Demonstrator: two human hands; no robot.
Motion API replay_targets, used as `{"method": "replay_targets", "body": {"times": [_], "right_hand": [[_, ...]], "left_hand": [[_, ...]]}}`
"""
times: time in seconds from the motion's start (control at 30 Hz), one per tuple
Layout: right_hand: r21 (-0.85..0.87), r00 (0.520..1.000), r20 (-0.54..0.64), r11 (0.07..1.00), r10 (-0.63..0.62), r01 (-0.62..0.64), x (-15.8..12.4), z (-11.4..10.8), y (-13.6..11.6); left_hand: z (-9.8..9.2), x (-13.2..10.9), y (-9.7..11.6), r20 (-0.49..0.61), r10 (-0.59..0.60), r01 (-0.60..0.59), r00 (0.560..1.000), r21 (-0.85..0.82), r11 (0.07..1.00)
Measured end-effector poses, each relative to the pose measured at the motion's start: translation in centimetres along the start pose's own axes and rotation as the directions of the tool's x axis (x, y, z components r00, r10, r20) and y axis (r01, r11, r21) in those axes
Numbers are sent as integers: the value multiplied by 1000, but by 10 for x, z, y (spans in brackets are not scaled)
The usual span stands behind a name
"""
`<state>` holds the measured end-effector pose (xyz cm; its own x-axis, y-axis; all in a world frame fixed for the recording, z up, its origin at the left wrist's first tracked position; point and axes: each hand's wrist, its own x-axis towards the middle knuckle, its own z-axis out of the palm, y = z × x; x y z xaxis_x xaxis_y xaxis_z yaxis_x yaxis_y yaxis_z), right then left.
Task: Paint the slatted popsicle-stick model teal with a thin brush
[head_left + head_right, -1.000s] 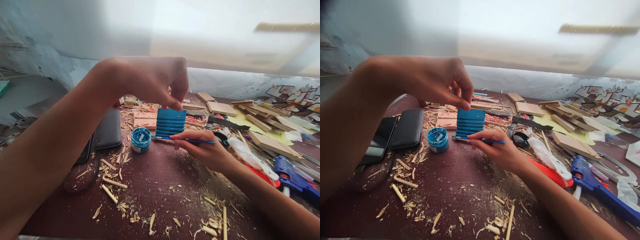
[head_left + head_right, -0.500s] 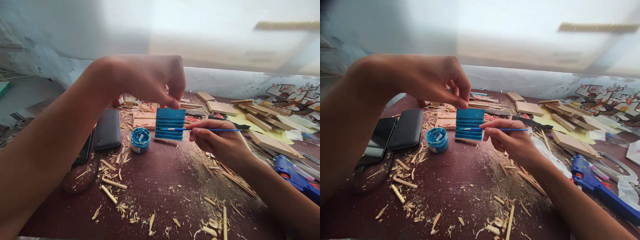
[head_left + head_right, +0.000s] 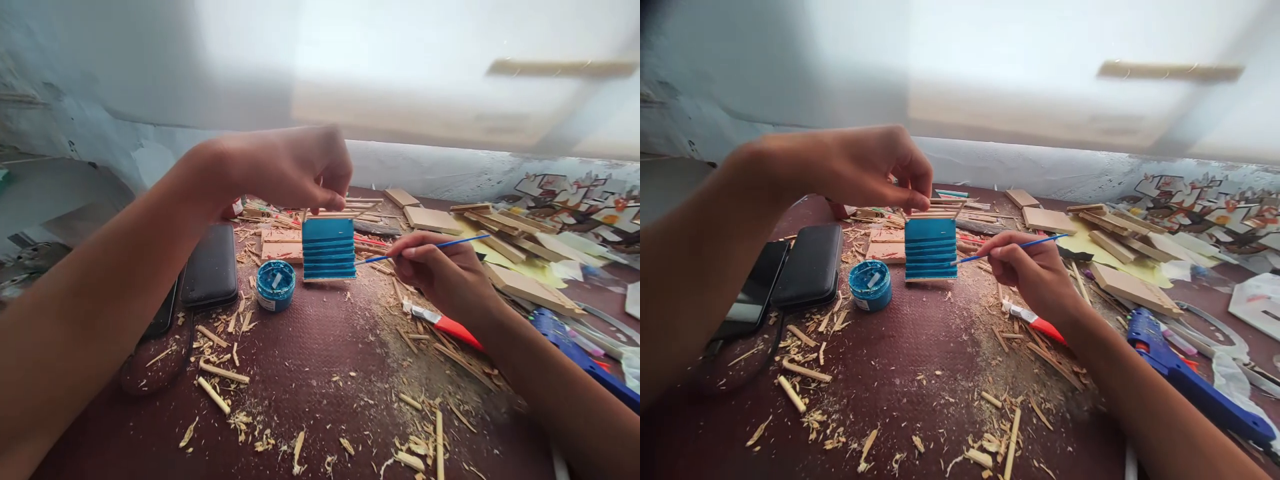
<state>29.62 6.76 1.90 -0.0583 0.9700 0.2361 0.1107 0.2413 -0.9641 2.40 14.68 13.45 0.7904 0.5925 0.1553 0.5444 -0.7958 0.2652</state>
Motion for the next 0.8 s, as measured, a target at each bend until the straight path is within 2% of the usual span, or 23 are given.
{"method": "replay_targets", "body": {"times": [0.17,0.33,0.5,0.8], "right_hand": [[-1,999,13,999,-32,32,2,-6,2],[-1,996,77,999,-42,42,1,-6,2],[13,993,93,998,-68,67,-1,-6,-2],[-21,985,129,992,-117,121,-3,-7,-4]], "left_hand": [[4,3,-4,12,-28,29,1000,-74,997],[9,7,-11,20,17,-15,1000,-97,995],[13,12,-18,35,54,-48,998,-145,988],[12,10,-13,31,6,-3,1000,-103,995]]}}
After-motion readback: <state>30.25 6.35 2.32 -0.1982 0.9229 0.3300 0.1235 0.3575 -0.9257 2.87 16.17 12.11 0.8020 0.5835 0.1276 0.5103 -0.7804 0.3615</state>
